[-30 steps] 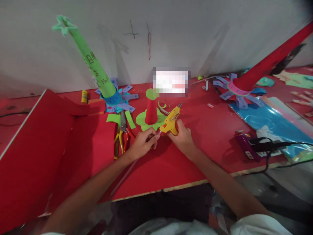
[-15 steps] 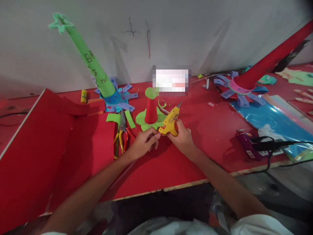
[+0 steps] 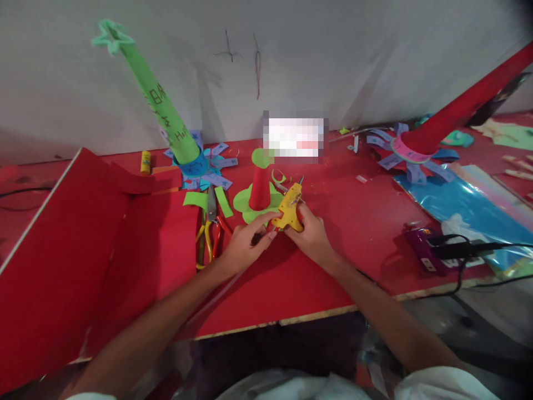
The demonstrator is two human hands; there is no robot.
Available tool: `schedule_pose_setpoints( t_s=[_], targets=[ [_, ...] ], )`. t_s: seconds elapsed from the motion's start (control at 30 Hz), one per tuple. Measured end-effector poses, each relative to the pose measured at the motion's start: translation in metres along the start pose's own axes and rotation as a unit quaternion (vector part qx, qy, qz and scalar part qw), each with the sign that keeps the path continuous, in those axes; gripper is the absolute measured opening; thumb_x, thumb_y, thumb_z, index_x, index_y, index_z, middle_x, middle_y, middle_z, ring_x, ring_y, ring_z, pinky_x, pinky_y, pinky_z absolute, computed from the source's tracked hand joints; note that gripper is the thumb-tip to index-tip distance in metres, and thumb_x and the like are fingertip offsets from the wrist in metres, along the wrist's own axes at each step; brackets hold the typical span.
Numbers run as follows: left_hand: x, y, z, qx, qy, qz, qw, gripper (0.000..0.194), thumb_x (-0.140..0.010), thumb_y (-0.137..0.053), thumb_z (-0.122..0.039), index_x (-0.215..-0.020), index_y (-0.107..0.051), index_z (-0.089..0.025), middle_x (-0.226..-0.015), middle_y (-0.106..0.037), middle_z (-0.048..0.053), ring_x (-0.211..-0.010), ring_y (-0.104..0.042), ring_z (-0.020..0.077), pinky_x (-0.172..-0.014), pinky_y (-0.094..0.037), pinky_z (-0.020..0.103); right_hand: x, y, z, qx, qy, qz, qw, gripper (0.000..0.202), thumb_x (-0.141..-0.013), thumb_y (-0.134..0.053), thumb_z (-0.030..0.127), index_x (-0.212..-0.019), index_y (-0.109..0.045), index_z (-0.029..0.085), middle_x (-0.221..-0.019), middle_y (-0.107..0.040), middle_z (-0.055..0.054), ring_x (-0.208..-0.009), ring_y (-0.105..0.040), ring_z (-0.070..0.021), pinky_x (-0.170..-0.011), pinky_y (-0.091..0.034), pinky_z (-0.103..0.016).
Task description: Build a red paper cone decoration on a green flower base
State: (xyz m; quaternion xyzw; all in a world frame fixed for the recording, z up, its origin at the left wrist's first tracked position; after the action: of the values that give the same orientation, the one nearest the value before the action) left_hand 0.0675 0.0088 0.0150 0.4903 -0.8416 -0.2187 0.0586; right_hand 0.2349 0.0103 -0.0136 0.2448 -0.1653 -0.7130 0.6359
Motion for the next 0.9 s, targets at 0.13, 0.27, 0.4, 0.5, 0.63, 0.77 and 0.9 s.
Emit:
schedule_pose_setpoints(
  t_s=[0.13,0.27,0.4,0.5,0.63,0.77,0.9],
  targets=[
    [0.0016,0.0012,-0.0022,-0.070,-0.013,-0.023,0.997,0.035,-0.100,-0.053,-0.028,-0.130,-0.070,-0.019,-0.060,-0.051,-0.008,-0.053,-0.041,0.0071,-0.060,-0.037,0.019,0.0008,-0.0004,-0.0001,0.002,-0.002,-0.001,1.000,0.026,-0.079,-0.064,0.041,-0.097,-0.056,0.025,-0.083,-0.070,-0.001,-0.068,-0.063,-0.0201,-0.060,-0.043,-0.029],
    [0.0028,0.0021,-0.0028,-0.081,-0.015,-0.046,0.996,0.037,-0.097,-0.053,-0.027,-0.127,-0.072,-0.017,-0.058,-0.047,-0.008,-0.051,-0.038,0.0067,-0.058,-0.035,0.019,0.0012,-0.0001,0.0009,-0.005,0.001,-0.002,1.000,0.024,-0.078,-0.062,0.039,-0.096,-0.056,0.025,-0.085,-0.071,-0.002,-0.070,-0.064,-0.0207,-0.060,-0.044,-0.030],
    [0.0025,0.0021,-0.0023,-0.075,-0.010,-0.044,0.996,0.038,-0.097,-0.053,-0.026,-0.128,-0.072,-0.015,-0.059,-0.048,-0.008,-0.053,-0.039,0.0067,-0.058,-0.035,0.019,0.0016,-0.0007,-0.0001,-0.015,-0.003,0.001,1.000,0.026,-0.079,-0.063,0.039,-0.099,-0.058,0.024,-0.088,-0.072,-0.003,-0.071,-0.065,-0.0204,-0.061,-0.045,-0.030],
    [0.0020,0.0028,-0.0012,-0.068,-0.016,-0.047,0.996,0.038,-0.097,-0.054,-0.027,-0.128,-0.073,-0.015,-0.060,-0.047,-0.008,-0.053,-0.038,0.0066,-0.058,-0.035,0.018,0.0016,-0.0014,-0.0002,-0.016,0.000,0.002,1.000,0.025,-0.079,-0.063,0.040,-0.098,-0.057,0.024,-0.086,-0.070,-0.002,-0.070,-0.063,-0.0201,-0.061,-0.044,-0.030],
    [0.0016,0.0013,0.0021,-0.061,-0.017,-0.041,0.997,0.037,-0.099,-0.054,-0.030,-0.128,-0.073,-0.017,-0.060,-0.046,-0.008,-0.053,-0.037,0.0070,-0.058,-0.034,0.019,0.0008,-0.0025,0.0002,-0.009,0.005,0.007,1.000,0.023,-0.079,-0.062,0.042,-0.091,-0.053,0.026,-0.075,-0.064,0.001,-0.062,-0.056,-0.0179,-0.057,-0.041,-0.029],
    [0.0018,-0.0001,0.0054,-0.048,0.002,-0.024,0.999,0.038,-0.101,-0.054,-0.032,-0.131,-0.071,-0.018,-0.062,-0.050,-0.007,-0.056,-0.039,0.0075,-0.059,-0.035,0.020,0.0001,-0.0028,0.0002,-0.006,0.014,0.011,1.000,0.023,-0.079,-0.061,0.043,-0.088,-0.051,0.025,-0.071,-0.060,0.002,-0.059,-0.052,-0.0169,-0.056,-0.040,-0.029],
    [0.0019,-0.0012,0.0070,-0.033,0.014,-0.008,0.999,0.037,-0.102,-0.054,-0.033,-0.131,-0.070,-0.018,-0.064,-0.053,-0.006,-0.058,-0.045,0.0080,-0.063,-0.038,0.020,-0.0011,-0.0047,-0.0002,-0.006,0.025,0.021,0.999,0.023,-0.081,-0.061,0.043,-0.093,-0.053,0.025,-0.075,-0.063,0.001,-0.061,-0.054,-0.0170,-0.058,-0.041,-0.029]
  ],
)
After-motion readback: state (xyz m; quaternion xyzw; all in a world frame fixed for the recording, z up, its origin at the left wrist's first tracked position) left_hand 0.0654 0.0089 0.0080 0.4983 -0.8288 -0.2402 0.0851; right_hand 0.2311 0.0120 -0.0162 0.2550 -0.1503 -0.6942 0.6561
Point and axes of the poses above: each hand's wrist, its own x-axis away from the middle knuckle, its own y-axis out of the back of the hand, z = x × y, the point moved 9 cm from there along -x, towards the middle knuckle
